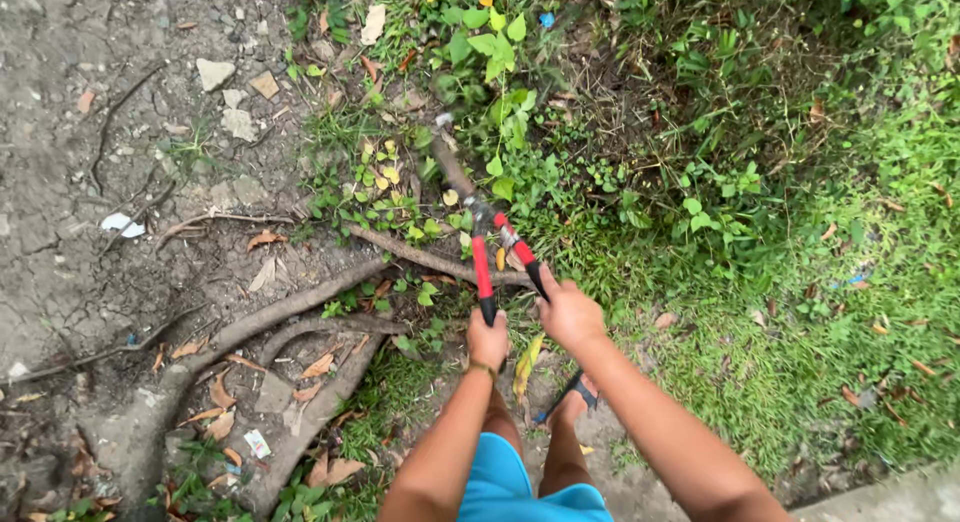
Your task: The person uses long-handled shears to cut weeds and grass along a garden edge. They move along the boundary, trimming vegetation near a blue hose and around tree roots, then continue cutting along a concrete path edge.
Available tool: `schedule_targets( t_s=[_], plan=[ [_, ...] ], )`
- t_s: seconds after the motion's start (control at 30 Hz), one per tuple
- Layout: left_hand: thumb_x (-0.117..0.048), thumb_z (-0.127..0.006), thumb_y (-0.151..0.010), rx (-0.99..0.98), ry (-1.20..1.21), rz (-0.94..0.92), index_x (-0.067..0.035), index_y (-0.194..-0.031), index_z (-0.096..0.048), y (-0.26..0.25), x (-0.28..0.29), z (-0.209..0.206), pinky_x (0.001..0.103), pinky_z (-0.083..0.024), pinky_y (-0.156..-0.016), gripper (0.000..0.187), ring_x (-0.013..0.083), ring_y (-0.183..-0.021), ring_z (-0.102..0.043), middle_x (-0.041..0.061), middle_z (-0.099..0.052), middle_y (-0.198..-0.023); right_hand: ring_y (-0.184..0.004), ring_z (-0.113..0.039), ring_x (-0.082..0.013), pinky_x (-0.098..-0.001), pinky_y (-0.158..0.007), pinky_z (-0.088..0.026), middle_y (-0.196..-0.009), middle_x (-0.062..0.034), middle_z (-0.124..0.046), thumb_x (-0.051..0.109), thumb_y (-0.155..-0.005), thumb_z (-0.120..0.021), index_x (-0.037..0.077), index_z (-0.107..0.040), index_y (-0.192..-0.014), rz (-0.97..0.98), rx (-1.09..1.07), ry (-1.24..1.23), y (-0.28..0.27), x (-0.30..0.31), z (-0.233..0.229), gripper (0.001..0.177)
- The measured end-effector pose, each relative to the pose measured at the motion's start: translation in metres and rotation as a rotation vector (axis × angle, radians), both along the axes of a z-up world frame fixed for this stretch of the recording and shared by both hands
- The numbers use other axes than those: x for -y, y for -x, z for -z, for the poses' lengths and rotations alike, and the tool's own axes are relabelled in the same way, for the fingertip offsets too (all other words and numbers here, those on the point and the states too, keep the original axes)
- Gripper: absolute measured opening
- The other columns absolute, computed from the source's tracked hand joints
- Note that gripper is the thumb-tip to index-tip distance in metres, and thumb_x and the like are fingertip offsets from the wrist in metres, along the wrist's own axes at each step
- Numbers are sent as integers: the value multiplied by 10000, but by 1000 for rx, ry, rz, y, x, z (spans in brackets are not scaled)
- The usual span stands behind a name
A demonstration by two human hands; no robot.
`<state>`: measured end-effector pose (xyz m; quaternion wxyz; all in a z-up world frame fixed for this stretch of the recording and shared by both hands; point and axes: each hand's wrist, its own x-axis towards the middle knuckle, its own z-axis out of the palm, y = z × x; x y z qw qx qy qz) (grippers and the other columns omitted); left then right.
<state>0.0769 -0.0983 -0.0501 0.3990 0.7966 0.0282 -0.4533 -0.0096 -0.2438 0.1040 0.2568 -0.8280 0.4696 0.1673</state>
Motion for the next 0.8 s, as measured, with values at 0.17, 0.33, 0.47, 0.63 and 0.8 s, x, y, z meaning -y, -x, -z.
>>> schedule_targets(
  t_s=[0.17, 0.33, 0.47, 0.63, 0.8],
  plan=[
    [-344, -716, -880, 331, -126, 333, -85, -1246, -563, -17, -39, -58, 539, -552, -703, 474, 451, -801, -706, 229, -713, -834, -948, -698, -412, -490, -824, -555, -1103, -217, -699, 312, -872, -713, 230, -481, -1505, 139, 273, -54, 62, -10, -12, 679],
    [-333, -683, -882, 416, -13, 589, -95, -1164, -597, -96, -14, -90, 556, -544, -727, 379, 471, -853, -695, 238, -717, -892, -892, -721, -356, -433, -815, -560, -1064, -205, -724, 324, -893, -709, 217, -528, -1490, 301, 358, -40, 84, 16, 3, 633],
    [-366, -664, -915, 473, -44, 729, -91, -1105, -600, -143, 32, -87, 568, -537, -741, 340, 471, -846, -690, 235, -715, -876, -867, -721, -325, -421, -811, -550, -1068, -201, -729, 331, -899, -709, 198, -525, -1501, 360, 397, -49, 76, 52, 27, 643],
    [-362, -694, -875, 497, -30, 752, -86, -1131, -639, -191, 100, -70, 549, -552, -794, 380, 441, -896, -700, 222, -724, -948, -933, -730, -309, -408, -847, -549, -1120, -191, -736, 358, -903, -715, 192, -540, -1493, 392, 419, -18, 24, 103, 27, 637],
    [-351, -711, -900, 479, -75, 692, -47, -1155, -638, -183, 177, -77, 518, -560, -847, 404, 433, -943, -710, 244, -730, -1000, -937, -716, -366, -449, -837, -539, -1068, -188, -745, 317, -928, -690, 197, -518, -1504, 499, 358, 63, -58, 108, 13, 613]
  ],
)
